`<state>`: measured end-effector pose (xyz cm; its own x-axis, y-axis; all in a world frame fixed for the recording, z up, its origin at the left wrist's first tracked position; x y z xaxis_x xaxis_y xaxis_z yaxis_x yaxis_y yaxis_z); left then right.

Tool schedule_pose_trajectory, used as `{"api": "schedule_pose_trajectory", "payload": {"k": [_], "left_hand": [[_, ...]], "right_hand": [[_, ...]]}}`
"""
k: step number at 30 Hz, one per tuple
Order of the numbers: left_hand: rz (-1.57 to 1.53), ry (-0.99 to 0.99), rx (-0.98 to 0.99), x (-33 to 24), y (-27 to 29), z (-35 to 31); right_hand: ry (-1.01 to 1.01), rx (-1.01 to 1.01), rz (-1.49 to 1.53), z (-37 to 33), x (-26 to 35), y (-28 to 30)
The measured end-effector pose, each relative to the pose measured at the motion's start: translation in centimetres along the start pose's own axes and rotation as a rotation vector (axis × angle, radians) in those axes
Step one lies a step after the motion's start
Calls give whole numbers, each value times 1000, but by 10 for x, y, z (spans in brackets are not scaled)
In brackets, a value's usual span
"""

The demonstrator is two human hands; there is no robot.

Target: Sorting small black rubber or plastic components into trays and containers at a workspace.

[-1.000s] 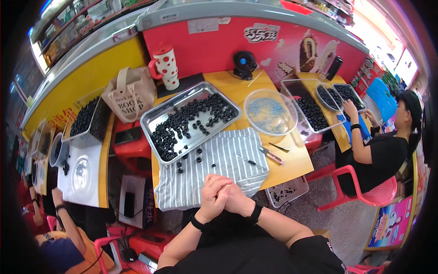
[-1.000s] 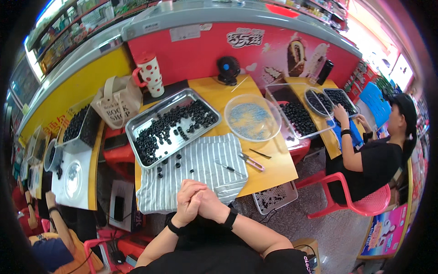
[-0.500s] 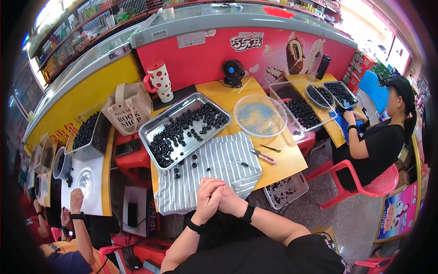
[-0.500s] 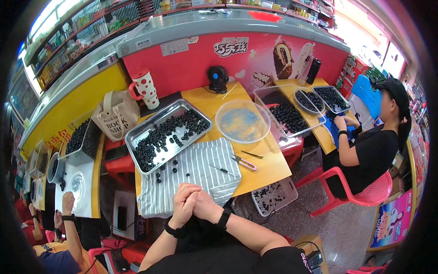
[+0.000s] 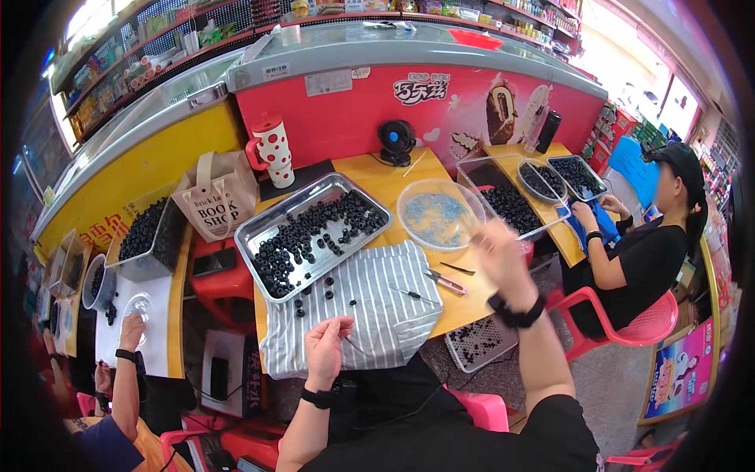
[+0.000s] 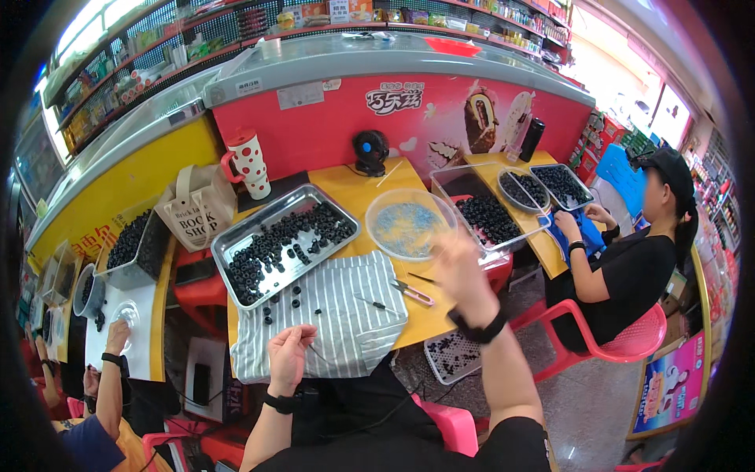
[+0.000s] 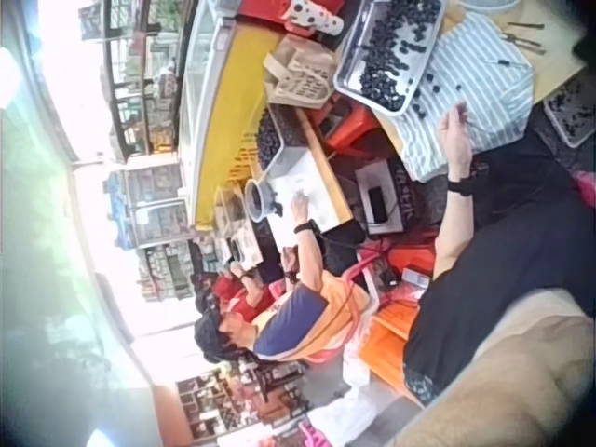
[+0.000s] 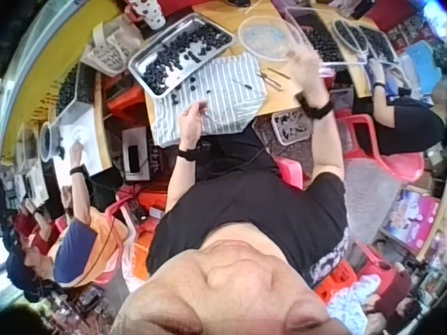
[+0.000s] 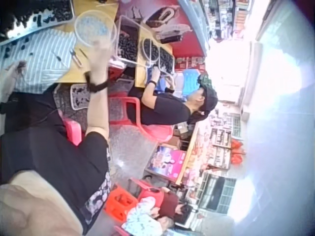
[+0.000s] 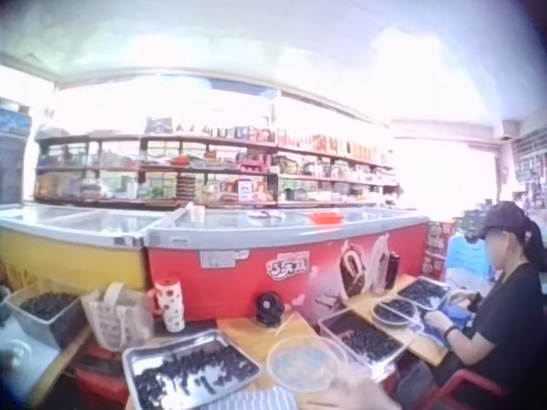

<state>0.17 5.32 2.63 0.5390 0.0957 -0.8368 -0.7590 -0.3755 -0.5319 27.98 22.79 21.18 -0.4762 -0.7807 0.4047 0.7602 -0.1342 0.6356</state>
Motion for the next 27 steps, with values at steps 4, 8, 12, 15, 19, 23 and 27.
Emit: {"api": "schedule_pose_trajectory", "payload": {"k": [4, 8, 12, 15, 19, 23, 27], "left_hand": [[0, 20, -30, 3, 5, 0], [-201, 96, -47, -9, 4, 0], [-340, 84, -62, -29, -5, 3], [-352, 47, -118, -44, -10, 2], [-328, -55, -177, -55, -4, -2], [244, -283, -370, -69, -12, -10], [809, -655, -300, -89, -32, -15]], "right_hand": [[18, -257, -410, 22, -24, 36], [-346, 233, 570, -54, 2, -64], [-318, 832, 1008, -113, 121, -144], [-378, 818, 1142, -132, 155, -169], [-353, 621, 1156, -133, 171, -172], [-222, 582, 1035, -125, 179, -162], [-183, 503, 1025, -131, 177, -169]]}}
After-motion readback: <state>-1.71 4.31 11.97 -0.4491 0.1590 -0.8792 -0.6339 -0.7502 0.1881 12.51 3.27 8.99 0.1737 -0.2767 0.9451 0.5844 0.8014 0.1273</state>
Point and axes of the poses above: each hand's wrist, its own z-axis towards the middle knuckle, its own y-axis out of the back of the hand, x = y × z, the point moved 5 cm from there along z, towards the middle knuckle, and after that the axes turned 7 degrees about y, right-handed, at the moved point
